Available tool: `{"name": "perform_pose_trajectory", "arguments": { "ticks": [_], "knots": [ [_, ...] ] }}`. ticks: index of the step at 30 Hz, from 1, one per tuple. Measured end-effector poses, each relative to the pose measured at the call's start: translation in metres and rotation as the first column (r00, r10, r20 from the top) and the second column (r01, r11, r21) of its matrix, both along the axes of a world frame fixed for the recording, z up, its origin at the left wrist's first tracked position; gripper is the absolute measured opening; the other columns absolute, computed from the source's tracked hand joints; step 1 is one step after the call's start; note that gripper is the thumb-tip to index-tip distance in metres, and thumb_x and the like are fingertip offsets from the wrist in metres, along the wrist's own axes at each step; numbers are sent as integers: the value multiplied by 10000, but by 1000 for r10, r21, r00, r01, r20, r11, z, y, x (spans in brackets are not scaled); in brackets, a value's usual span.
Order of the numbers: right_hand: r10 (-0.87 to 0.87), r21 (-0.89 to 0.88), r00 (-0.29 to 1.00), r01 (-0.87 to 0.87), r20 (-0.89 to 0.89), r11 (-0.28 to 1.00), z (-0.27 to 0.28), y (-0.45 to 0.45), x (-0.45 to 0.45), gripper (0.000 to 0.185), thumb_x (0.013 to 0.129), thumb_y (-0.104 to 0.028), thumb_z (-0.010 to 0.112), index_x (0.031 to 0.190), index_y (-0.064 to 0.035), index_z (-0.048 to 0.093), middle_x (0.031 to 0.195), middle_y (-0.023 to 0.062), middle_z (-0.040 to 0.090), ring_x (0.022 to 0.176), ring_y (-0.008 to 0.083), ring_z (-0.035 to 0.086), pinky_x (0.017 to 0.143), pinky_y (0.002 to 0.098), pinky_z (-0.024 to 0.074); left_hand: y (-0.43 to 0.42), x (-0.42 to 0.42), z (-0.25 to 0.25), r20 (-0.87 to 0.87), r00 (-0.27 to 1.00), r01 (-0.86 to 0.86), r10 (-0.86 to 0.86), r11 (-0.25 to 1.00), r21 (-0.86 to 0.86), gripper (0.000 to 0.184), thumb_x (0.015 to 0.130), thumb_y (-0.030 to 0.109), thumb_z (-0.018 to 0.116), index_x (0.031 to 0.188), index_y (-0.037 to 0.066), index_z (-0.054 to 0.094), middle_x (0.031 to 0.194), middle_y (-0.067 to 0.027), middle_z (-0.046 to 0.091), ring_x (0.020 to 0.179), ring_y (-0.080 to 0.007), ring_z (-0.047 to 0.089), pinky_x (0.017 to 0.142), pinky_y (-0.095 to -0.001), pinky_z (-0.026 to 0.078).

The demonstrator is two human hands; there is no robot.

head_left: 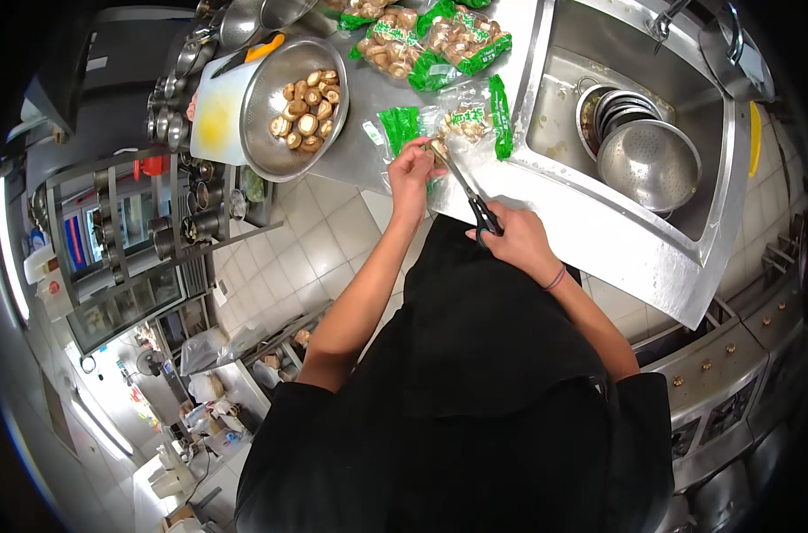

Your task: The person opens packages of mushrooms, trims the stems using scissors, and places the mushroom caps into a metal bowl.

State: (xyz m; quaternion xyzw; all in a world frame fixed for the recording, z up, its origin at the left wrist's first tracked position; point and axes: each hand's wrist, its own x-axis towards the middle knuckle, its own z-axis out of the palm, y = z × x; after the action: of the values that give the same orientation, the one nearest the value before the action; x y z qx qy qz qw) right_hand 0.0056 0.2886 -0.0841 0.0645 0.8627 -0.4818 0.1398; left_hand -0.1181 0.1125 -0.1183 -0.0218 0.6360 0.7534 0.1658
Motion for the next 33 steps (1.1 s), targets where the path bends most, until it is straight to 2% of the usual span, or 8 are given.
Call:
{"name": "perform_pose_trajectory", "arguments": {
  "ticks": [11,18,21,24,25,28,31,33],
  "knots": [
    [7,-91,996,1,87,996,-16,5,5,337,799,-335,742,818,-18,630,599,135,562,555,329,557,559,413,430,5,4,-19,62,998,-20,34,975,-221,118,887,23,616,780,26,567,1005,-108,615,708,-149,645,635,-270,559],
    [2,-581,930,228,368,781,-1,22,6,315,874,-347,701,878,-35,658,597,-17,534,568,55,485,522,219,362,-8,-12,15,185,978,-76,98,989,-126,106,885,55,622,817,59,541,874,-87,643,695,-174,637,564,-286,524],
    [14,-670,937,239,348,703,4,30,6,243,905,-270,667,989,-42,649,616,-53,494,550,27,426,508,193,299,-49,-41,62,-100,977,-194,189,980,-41,96,880,72,626,824,85,550,841,-80,650,678,-170,635,536,-282,514],
    [3,-747,963,209,271,631,11,41,13,234,902,-247,666,1012,-41,640,626,-58,495,569,24,422,521,186,292,-122,-114,67,-406,885,-418,228,775,-475,200,800,113,747,805,76,551,791,-41,616,632,-140,573,540,-259,465],
    [15,-753,967,187,253,631,14,44,10,228,903,-229,671,1031,-44,630,628,-60,494,560,22,412,519,183,292,-118,-119,86,-501,863,-425,64,628,-652,185,783,95,760,853,45,597,847,-78,630,736,-197,601,665,-297,489],
    [-31,-762,970,211,243,612,25,51,8,227,905,-171,668,1086,-47,611,607,-47,513,529,24,425,509,180,315,-73,-103,106,-781,555,-493,-286,643,-586,192,753,17,706,932,11,640,1014,-155,631,997,-273,605,860,-377,465],
    [-91,-742,965,247,245,623,32,58,12,221,908,-142,658,1097,-42,602,585,-16,547,512,42,476,503,196,369,-5,-54,99,-589,551,-10,-590,702,-712,240,727,-71,636,950,14,656,996,-160,650,937,-347,626,798,-438,498],
    [-117,-762,973,227,197,607,33,65,8,217,909,-120,653,1100,-34,596,585,-11,550,516,46,484,502,202,376,18,-55,69,-167,429,375,-888,343,-861,209,731,-74,582,915,-4,655,923,-164,663,888,-345,636,816,-397,503]
  ]
}}
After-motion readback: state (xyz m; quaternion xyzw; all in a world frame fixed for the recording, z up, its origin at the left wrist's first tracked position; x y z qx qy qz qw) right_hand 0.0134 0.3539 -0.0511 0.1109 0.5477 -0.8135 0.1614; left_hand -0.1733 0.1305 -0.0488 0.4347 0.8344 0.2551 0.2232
